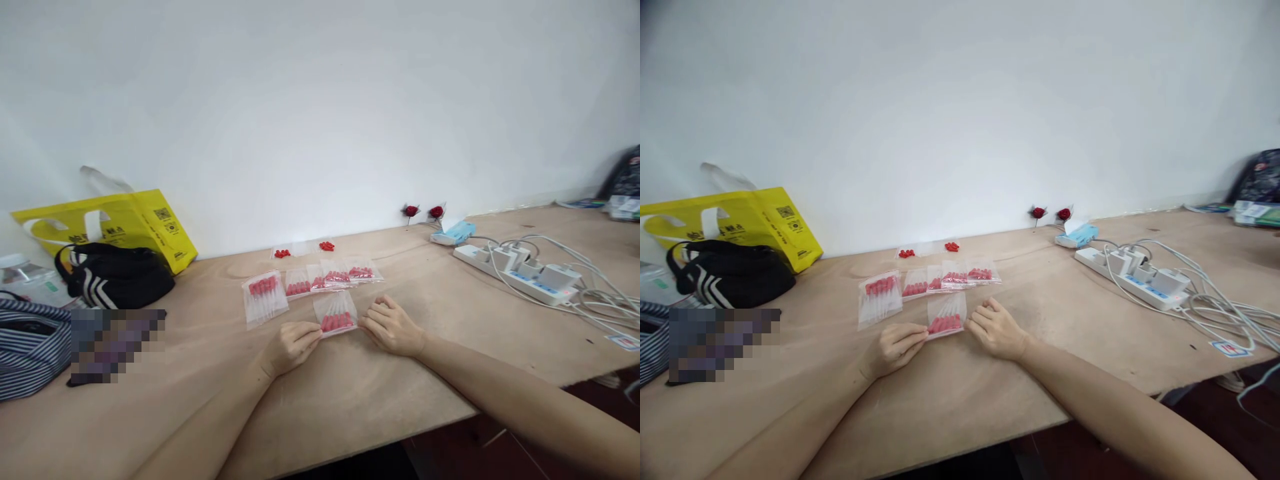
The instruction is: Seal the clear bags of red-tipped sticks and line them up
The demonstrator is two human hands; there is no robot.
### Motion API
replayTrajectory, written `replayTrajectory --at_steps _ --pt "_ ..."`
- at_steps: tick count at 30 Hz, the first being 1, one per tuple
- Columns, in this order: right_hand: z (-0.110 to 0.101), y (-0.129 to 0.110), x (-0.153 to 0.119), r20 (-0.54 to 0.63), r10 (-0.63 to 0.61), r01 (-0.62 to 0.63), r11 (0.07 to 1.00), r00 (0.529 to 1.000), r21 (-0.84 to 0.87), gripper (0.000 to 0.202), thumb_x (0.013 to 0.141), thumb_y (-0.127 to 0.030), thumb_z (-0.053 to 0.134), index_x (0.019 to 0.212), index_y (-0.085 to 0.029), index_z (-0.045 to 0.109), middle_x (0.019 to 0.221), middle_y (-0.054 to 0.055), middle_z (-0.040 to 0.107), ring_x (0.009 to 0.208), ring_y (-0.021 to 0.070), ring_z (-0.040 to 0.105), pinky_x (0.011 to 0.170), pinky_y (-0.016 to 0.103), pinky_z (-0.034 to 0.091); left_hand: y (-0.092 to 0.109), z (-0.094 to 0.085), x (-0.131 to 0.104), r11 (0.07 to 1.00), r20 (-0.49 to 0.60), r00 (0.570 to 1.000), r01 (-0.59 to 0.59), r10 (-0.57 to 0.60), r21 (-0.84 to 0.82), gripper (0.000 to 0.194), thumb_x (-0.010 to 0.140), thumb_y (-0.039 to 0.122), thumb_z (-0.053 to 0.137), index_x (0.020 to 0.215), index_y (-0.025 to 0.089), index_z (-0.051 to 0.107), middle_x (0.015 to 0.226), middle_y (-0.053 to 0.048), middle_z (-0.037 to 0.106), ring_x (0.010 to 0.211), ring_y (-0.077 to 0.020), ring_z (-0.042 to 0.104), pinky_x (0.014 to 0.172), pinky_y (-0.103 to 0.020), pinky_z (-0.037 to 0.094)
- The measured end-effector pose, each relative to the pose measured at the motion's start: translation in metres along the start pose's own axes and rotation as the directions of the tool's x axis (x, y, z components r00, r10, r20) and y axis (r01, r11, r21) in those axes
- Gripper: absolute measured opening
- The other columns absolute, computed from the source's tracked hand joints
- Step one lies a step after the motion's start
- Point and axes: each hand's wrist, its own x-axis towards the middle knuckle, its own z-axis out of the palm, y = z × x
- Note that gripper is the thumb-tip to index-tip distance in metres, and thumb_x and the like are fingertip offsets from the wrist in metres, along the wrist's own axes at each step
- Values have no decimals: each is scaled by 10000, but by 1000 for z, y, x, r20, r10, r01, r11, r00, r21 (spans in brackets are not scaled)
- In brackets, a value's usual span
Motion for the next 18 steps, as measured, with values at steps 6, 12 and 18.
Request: replayTrajectory --at_steps 6,12,18 --pt "-4 0 3 26 63 -63 998 998 -8 244 834 -124 383 636 -155 523 562 -2 472 588 114 391 690 297 284 0 3 2 998 0 1000 8 -8 -54 99 758 79 509 799 141 575 720 -39 656 649 -123 618 579 -229 510" --pt "-4 -9 13 33 111 -113 990 993 79 179 823 -256 463 706 -165 563 667 21 547 690 140 435 712 310 285 1 5 4 994 35 997 72 -70 -83 77 771 109 501 762 140 570 710 -40 647 635 -118 615 548 -208 501" --pt "13 -25 29 19 101 -103 985 995 140 180 823 -188 437 724 -175 587 634 14 546 662 131 424 673 290 290 0 6 2 973 103 984 162 -146 -164 97 772 113 502 830 136 577 788 -57 640 706 -113 611 633 -204 513"
